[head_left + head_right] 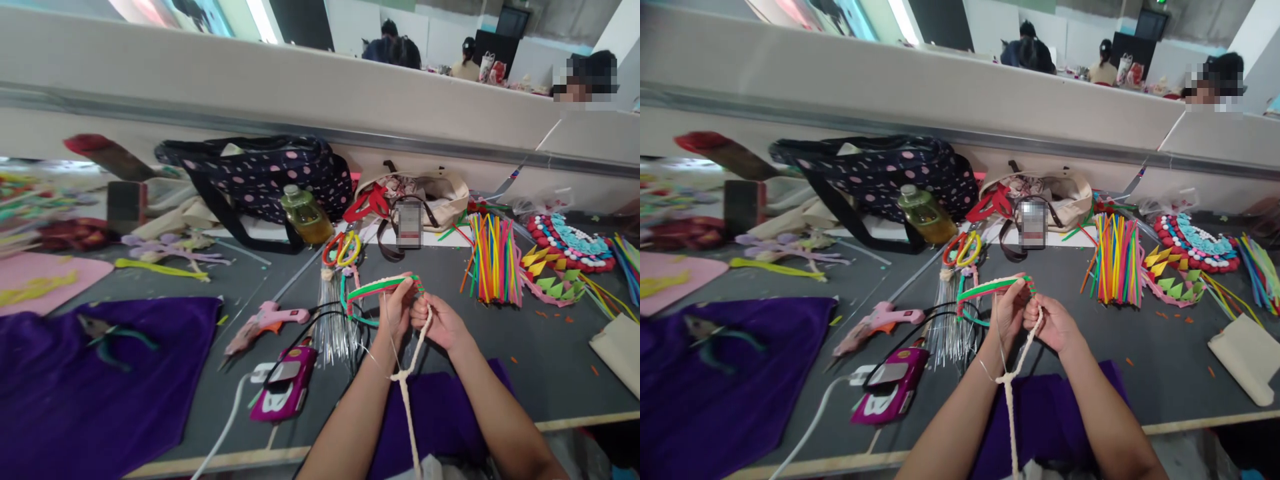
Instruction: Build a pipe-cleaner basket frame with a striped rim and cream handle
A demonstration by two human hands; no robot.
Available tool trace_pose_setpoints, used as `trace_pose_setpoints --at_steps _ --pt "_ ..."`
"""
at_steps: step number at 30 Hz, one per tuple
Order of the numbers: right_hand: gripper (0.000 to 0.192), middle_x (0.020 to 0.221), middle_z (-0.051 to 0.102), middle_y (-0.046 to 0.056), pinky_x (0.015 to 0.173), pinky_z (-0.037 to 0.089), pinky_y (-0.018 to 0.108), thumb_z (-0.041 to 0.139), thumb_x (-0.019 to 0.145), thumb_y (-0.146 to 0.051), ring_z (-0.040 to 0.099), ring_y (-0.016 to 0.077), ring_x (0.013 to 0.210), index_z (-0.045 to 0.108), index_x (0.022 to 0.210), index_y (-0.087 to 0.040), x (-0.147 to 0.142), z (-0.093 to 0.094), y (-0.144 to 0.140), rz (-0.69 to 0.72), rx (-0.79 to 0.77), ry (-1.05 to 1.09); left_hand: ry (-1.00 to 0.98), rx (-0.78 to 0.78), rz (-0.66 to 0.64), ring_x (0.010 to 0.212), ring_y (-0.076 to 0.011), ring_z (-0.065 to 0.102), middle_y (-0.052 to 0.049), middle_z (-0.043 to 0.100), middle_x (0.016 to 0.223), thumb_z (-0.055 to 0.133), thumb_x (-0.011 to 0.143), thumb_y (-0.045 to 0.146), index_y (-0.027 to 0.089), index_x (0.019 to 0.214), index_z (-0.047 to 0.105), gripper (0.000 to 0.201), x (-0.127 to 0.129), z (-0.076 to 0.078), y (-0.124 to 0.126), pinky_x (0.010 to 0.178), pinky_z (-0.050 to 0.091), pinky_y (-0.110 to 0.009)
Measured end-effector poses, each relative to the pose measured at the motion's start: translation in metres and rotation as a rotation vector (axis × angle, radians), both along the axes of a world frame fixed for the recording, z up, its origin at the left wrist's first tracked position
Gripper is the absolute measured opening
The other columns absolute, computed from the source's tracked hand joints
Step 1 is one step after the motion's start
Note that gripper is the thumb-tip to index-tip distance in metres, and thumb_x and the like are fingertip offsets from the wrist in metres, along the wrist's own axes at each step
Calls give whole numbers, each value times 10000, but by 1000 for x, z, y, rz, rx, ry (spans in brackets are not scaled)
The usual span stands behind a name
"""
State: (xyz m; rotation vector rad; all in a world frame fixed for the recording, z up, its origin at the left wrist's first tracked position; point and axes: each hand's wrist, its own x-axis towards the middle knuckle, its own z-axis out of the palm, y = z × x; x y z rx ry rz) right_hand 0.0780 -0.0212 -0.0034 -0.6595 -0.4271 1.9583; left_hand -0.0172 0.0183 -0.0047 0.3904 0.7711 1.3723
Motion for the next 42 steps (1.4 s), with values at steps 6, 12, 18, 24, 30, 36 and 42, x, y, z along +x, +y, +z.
trace_pose_setpoints --at_steps 6,12,18,24,30,36,42 --pt "302 594 524 -30 501 352 213 719 694 -451 413 79 508 606 698 -171 1 -4 -3 -173 21 -348 43 -5 41 615 -115 641 -22 697 707 800 566 234 150 830 697 295 0 -6 4 637 498 -227" --pt "312 706 631 5 569 387 226 594 785 -483 527 121 625 661 788 -178 10 -8 -5 -434 267 -932 164 -4 184 614 -134 638 -39 693 699 805 545 269 117 862 707 365 0 -14 7 658 505 -267" --pt "224 711 603 4 609 413 248 555 830 -402 506 130 614 621 808 -189 6 -5 -11 -469 525 -1396 257 0 242 626 -146 641 -51 702 708 800 548 282 114 798 716 312 2 -8 3 684 506 -285" --pt "178 711 585 17 668 411 266 499 862 -313 530 150 673 593 766 -195 4 -5 -12 -492 674 -1652 309 28 226 626 -149 638 -44 695 674 787 560 272 117 786 725 280 6 -5 1 691 502 -283" --pt "196 714 593 23 670 399 265 477 863 -294 530 154 679 598 746 -192 6 -6 -12 -489 673 -1666 316 53 228 653 -161 643 -59 704 707 795 555 287 116 786 724 296 7 -6 0 702 505 -294" --pt "236 680 599 13 638 389 262 500 846 -355 521 146 640 632 739 -192 7 -5 -12 -469 558 -1480 243 64 179 632 -160 642 -57 697 693 804 553 279 110 801 719 312 4 -3 0 696 508 -308" --pt "160 624 609 -11 562 383 232 662 706 -344 509 115 566 658 699 -184 6 -7 -7 -359 183 -775 73 44 89 627 -137 640 -45 692 712 802 571 257 113 831 695 316 1 -3 -1 680 497 -278"
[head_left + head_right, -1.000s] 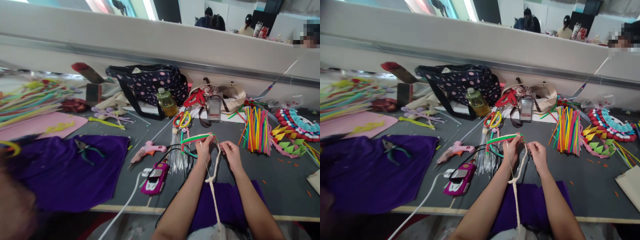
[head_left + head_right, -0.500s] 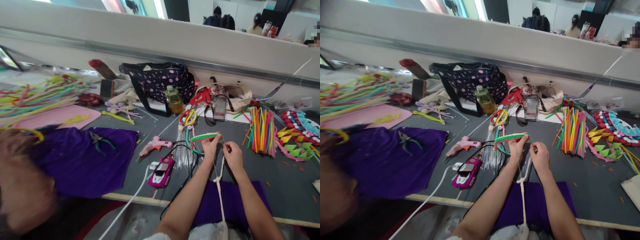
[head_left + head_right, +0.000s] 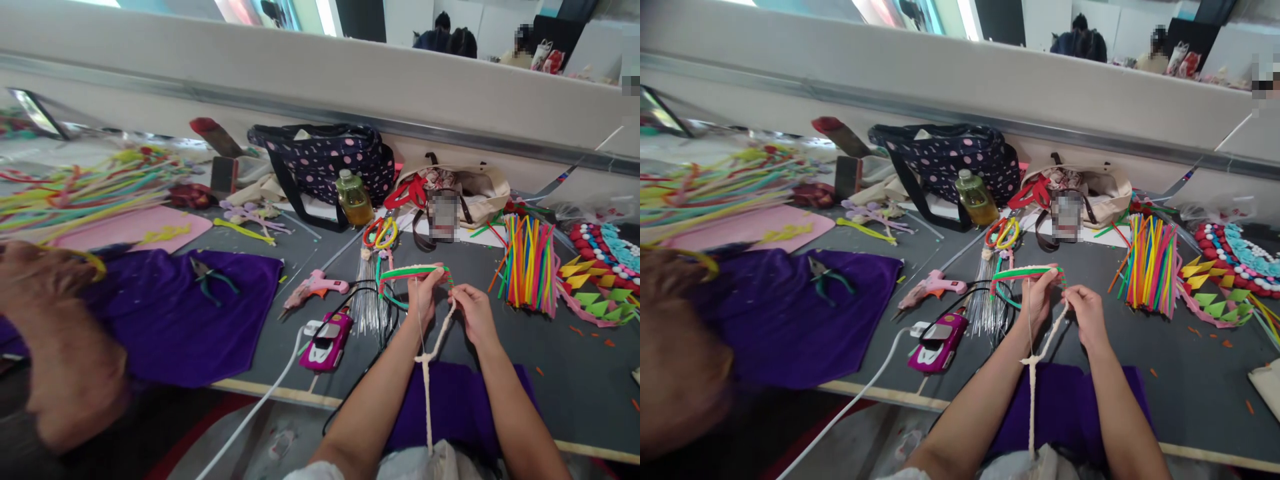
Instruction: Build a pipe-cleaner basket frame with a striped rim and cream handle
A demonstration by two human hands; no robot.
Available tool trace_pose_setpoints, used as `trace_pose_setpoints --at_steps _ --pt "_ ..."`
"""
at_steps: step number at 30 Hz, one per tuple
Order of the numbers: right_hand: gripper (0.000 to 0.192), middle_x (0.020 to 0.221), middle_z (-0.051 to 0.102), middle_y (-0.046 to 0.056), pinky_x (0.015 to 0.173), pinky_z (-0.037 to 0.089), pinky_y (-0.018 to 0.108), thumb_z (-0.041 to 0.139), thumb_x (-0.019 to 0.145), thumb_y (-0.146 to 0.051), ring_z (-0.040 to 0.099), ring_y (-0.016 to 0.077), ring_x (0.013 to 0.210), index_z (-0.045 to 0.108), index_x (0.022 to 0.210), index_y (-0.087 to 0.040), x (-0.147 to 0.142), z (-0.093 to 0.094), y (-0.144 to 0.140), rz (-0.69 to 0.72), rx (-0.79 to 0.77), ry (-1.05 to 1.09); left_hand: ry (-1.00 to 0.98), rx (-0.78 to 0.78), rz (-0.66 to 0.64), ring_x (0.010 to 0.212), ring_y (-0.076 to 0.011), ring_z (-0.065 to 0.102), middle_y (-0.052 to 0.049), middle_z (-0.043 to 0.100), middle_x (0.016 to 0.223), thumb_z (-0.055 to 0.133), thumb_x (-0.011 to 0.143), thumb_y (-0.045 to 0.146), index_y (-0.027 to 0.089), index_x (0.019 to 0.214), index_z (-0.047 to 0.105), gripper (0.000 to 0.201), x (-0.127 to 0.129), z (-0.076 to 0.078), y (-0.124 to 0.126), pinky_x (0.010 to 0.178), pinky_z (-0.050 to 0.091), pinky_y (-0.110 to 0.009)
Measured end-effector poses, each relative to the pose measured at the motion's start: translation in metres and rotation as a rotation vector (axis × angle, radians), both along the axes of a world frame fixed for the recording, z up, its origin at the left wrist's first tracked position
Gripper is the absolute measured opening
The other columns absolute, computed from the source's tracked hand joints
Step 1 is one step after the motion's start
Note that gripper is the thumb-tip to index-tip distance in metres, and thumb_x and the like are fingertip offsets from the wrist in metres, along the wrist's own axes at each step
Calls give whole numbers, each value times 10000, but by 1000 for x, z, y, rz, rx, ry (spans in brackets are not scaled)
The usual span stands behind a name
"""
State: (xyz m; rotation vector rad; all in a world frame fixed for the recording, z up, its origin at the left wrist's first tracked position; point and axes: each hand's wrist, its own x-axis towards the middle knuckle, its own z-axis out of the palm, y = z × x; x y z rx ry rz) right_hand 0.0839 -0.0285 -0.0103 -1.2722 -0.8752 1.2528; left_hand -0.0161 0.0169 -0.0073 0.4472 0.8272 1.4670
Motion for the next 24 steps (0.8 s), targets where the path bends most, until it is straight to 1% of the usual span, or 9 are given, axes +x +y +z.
trace_pose_setpoints --at_steps 3,7,10,13,15,17,21,22,24 --pt "138 638 597 -16 558 395 225 714 649 -302 501 99 561 650 669 -181 0 -2 1 62 -100 285 -82 -25 -43 623 -124 638 -34 691 708 798 580 230 120 851 684 313 0 -1 0 678 492 -258" --pt "134 600 533 -29 536 396 214 725 653 -259 455 82 546 623 641 -173 1 -5 2 180 -149 561 -154 -46 -85 618 -114 635 -25 689 698 792 593 219 124 868 676 313 0 -2 -1 680 487 -244" --pt "159 568 472 -37 506 386 211 708 683 -242 410 75 524 582 613 -175 -2 -8 2 262 -178 707 -182 -37 -96 618 -106 633 -21 688 699 790 597 214 124 862 674 303 -1 -2 -1 672 485 -229" --pt "182 559 434 -43 501 395 211 701 693 -239 394 72 514 556 602 -176 -6 -7 2 282 -192 769 -179 -39 -100 615 -102 631 -22 689 708 793 595 214 122 854 678 299 -1 -3 -1 657 483 -222" --pt "193 566 436 -46 498 399 201 714 688 -251 402 69 519 553 609 -177 -7 -6 2 256 -177 757 -152 -41 -90 622 -107 633 -28 691 717 797 593 221 120 856 682 304 -1 -4 0 663 487 -228" --pt "196 581 460 -47 453 370 181 731 686 -280 392 59 502 570 641 -179 -7 -4 1 209 -147 673 -123 -35 -73 631 -113 636 -35 693 725 799 596 231 121 867 686 313 -1 -4 1 671 492 -237" --pt "223 638 547 -31 320 184 147 748 688 -355 296 22 419 634 749 -173 -4 1 -3 145 -91 395 -80 -21 -55 637 -121 636 -44 695 733 798 610 254 124 893 689 330 -2 -6 4 667 495 -241" --pt "237 654 566 -23 312 172 144 753 682 -362 300 17 412 645 769 -170 -3 2 -3 141 -83 342 -72 -19 -60 644 -123 638 -49 696 742 796 615 261 123 904 689 337 -3 -7 4 668 497 -242" --pt "256 667 587 -15 313 230 139 767 666 -366 358 20 414 655 785 -169 1 3 -2 115 -70 278 -55 -2 -106 672 -132 644 -68 701 790 790 636 271 117 939 684 356 -3 -11 5 682 504 -249"
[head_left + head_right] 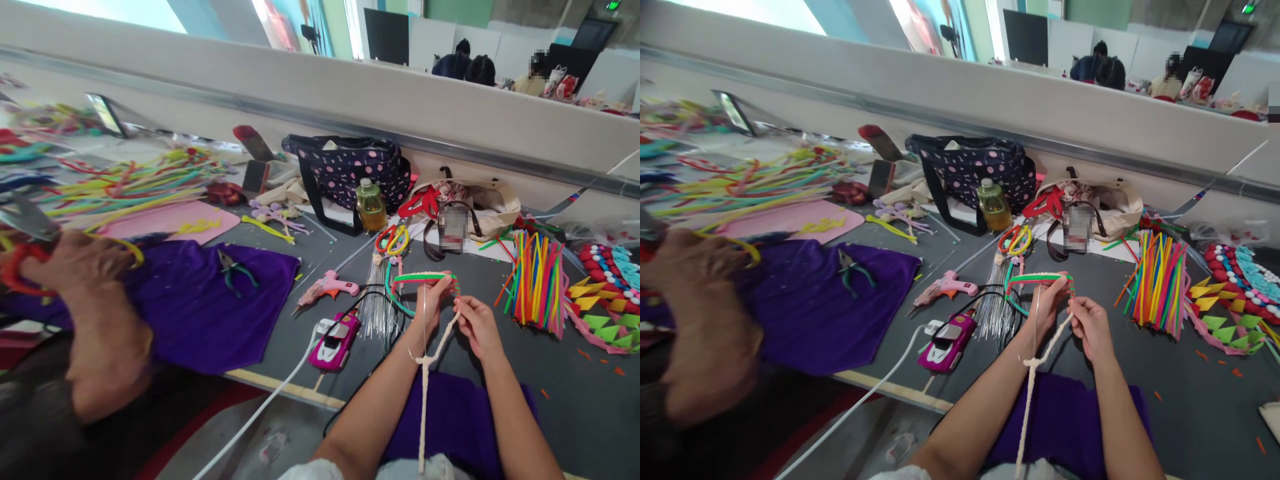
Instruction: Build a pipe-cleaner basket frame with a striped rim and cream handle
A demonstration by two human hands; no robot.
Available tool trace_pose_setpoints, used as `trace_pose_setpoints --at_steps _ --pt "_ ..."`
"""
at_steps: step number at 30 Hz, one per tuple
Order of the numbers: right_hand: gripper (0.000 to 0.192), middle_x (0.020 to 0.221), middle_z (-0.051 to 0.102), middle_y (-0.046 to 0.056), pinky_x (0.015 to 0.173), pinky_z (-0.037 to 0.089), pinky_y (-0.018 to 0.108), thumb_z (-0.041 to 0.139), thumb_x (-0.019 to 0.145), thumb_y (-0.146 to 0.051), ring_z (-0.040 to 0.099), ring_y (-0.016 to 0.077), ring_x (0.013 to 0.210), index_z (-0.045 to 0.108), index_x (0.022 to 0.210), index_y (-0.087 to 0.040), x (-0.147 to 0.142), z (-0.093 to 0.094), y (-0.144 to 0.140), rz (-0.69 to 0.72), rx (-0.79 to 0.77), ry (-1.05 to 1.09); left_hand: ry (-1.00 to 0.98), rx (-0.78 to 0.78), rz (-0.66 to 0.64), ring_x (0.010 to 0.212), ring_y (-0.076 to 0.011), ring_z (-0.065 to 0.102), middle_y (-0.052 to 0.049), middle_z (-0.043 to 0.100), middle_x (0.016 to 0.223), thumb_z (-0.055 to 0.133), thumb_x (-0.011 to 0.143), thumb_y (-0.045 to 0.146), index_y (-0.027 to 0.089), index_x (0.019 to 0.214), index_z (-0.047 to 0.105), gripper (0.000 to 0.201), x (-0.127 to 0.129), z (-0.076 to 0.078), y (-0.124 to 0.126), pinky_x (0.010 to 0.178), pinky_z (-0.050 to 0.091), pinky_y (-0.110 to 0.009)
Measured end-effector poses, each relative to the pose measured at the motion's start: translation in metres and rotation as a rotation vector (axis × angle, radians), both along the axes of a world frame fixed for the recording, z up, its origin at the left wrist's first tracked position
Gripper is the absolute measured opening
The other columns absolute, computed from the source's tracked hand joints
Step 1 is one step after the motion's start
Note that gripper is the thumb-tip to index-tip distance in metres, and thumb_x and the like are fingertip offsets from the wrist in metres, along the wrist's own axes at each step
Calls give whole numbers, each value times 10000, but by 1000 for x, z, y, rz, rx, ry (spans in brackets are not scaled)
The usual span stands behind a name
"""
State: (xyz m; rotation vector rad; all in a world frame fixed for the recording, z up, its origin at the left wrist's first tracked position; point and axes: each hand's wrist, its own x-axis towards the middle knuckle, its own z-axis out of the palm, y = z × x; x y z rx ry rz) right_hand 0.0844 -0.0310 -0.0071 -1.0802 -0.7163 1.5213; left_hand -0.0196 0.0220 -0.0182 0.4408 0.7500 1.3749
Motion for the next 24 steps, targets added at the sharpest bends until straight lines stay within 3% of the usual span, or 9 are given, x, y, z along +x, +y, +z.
trace_pose_setpoints --at_steps 3,7,10,13,15,18,21,24 --pt "258 643 579 -23 356 356 155 777 651 -370 435 37 435 649 755 -171 10 -1 6 -137 39 -34 -7 -14 -156 736 -149 663 -105 706 917 774 672 283 117 993 663 379 -1 -8 2 688 515 -247" --pt "304 662 584 -21 389 395 170 795 613 -389 464 49 465 648 769 -173 33 -8 19 -388 94 -59 -158 -147 -432 710 -162 674 -131 701 910 650 786 433 93 1017 643 411 -1 -19 3 649 531 -262" --pt "337 656 587 -19 405 403 181 800 590 -412 470 56 472 641 765 -172 49 -14 29 -496 82 -77 -213 -141 -453 740 -188 680 -153 692 920 513 814 600 76 1014 640 574 1 -21 1 648 536 -280" --pt "358 643 588 -22 417 407 197 791 584 -437 472 64 463 628 764 -174 60 -15 37 -564 80 -108 -160 -62 -411 749 -198 674 -152 681 934 533 778 636 90 1012 630 602 6 -20 -5 680 541 -319" --pt "367 616 578 -29 408 393 205 778 596 -458 466 69 440 618 766 -175 66 -11 42 -567 79 -150 -24 -7 -410 761 -195 670 -136 672 971 683 731 497 110 1045 610 504 11 -20 -10 658 539 -308" --pt "367 546 544 -46 392 358 205 752 631 -487 461 80 412 606 768 -179 75 -3 48 -480 85 -208 139 45 -452 763 -201 675 -104 665 969 824 599 322 138 1104 568 595 15 -22 -16 646 542 -305" --pt "379 544 557 -40 378 323 209 712 671 -523 444 87 398 619 814 -185 87 5 57 -370 102 -302 227 38 -489 611 -169 660 -94 675 836 811 612 346 102 1015 583 523 14 -26 -20 582 527 -287" --pt "425 663 645 17 402 321 215 669 697 -558 499 111 467 647 894 -181 99 12 69 -368 118 -435 259 22 -530 598 -172 661 -104 686 789 811 612 349 89 947 599 473 10 -28 -21 583 527 -287"
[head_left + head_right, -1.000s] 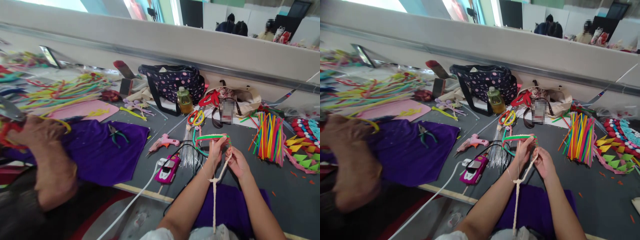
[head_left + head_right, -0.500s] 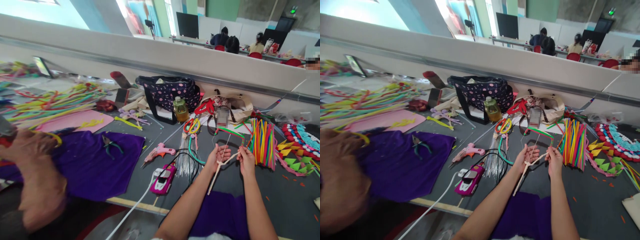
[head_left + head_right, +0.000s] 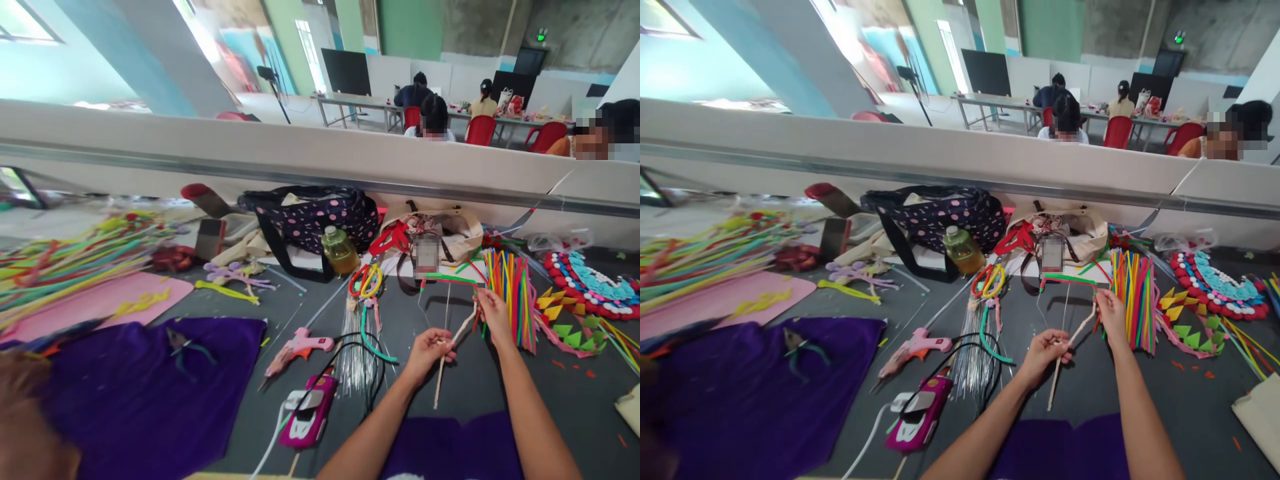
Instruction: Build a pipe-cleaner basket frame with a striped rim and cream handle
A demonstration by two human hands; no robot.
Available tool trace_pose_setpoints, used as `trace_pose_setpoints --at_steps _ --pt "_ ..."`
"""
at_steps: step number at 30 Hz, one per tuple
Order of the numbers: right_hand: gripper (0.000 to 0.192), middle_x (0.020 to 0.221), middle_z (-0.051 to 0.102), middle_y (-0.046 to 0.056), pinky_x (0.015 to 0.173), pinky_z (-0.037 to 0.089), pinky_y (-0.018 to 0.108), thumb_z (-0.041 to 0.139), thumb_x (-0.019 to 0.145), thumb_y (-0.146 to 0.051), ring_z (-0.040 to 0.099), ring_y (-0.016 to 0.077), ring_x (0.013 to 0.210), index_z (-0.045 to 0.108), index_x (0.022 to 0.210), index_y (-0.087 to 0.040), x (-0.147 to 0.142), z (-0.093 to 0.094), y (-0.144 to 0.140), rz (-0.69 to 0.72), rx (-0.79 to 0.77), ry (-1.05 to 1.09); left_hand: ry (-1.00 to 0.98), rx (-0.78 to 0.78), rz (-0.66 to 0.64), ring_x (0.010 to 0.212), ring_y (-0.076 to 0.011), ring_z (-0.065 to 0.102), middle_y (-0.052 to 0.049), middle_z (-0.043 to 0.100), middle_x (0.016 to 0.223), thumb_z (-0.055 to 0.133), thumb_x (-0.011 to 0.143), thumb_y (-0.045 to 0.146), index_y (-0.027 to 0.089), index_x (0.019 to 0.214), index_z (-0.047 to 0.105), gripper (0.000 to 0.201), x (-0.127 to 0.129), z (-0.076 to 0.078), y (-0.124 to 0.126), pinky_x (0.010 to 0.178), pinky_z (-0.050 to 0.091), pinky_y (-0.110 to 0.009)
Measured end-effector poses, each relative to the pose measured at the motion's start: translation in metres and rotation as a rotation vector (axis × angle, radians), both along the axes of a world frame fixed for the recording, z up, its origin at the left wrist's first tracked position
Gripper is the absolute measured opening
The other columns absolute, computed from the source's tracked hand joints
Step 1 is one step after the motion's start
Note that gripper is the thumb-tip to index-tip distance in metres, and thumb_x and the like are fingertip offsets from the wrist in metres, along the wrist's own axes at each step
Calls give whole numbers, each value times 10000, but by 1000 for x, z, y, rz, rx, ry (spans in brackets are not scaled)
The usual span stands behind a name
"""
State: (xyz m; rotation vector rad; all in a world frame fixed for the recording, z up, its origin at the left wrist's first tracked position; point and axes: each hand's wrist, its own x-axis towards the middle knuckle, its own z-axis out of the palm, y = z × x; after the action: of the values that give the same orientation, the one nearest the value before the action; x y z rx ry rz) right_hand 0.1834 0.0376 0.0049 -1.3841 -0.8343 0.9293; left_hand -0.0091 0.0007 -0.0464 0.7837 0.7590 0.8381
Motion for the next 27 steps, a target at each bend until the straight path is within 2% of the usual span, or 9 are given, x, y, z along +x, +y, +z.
trace_pose_setpoints --at_steps 2,4,9,15,18,24,27 --pt "448 764 685 61 463 362 227 659 697 -565 571 152 584 661 913 -173 6 4 9 -9 3 -47 10 -6 -25 605 -177 668 -112 693 800 812 611 348 87 936 608 464 -1 0 -1 582 526 -284" --pt "442 756 688 70 501 372 239 670 683 -559 585 174 627 671 880 -163 10 7 16 -4 -3 -73 18 -7 -35 610 -184 673 -116 696 807 815 603 352 86 928 615 465 -2 1 -2 579 524 -282" --pt "407 675 659 47 525 366 245 671 675 -544 559 167 604 667 814 -162 21 5 23 -27 17 -126 5 -3 -63 607 -190 674 -125 699 814 795 624 398 90 950 617 482 0 4 -2 588 521 -296" --pt "360 647 633 26 567 385 257 644 707 -531 543 160 611 656 790 -182 32 -1 29 -56 72 -220 -12 -1 -85 580 -188 662 -104 683 714 784 623 443 87 888 632 469 1 3 -4 567 501 -290" --pt "372 653 632 20 566 374 255 624 725 -552 538 155 604 654 784 -186 32 3 30 11 58 -249 -13 -3 -77 575 -194 662 -103 682 702 780 624 450 87 881 634 468 1 3 -4 563 500 -296" --pt "369 720 639 20 666 399 270 692 680 -528 557 157 677 677 795 -177 34 21 31 148 5 -140 -30 -3 -92 566 -191 661 -105 683 704 781 631 423 81 877 636 445 1 3 -3 565 502 -299" --pt "360 697 630 20 673 401 276 726 646 -510 549 152 671 678 738 -165 36 26 30 200 -14 -132 -39 5 -98 565 -187 660 -101 682 705 772 644 420 82 876 638 431 1 4 -4 564 503 -295"
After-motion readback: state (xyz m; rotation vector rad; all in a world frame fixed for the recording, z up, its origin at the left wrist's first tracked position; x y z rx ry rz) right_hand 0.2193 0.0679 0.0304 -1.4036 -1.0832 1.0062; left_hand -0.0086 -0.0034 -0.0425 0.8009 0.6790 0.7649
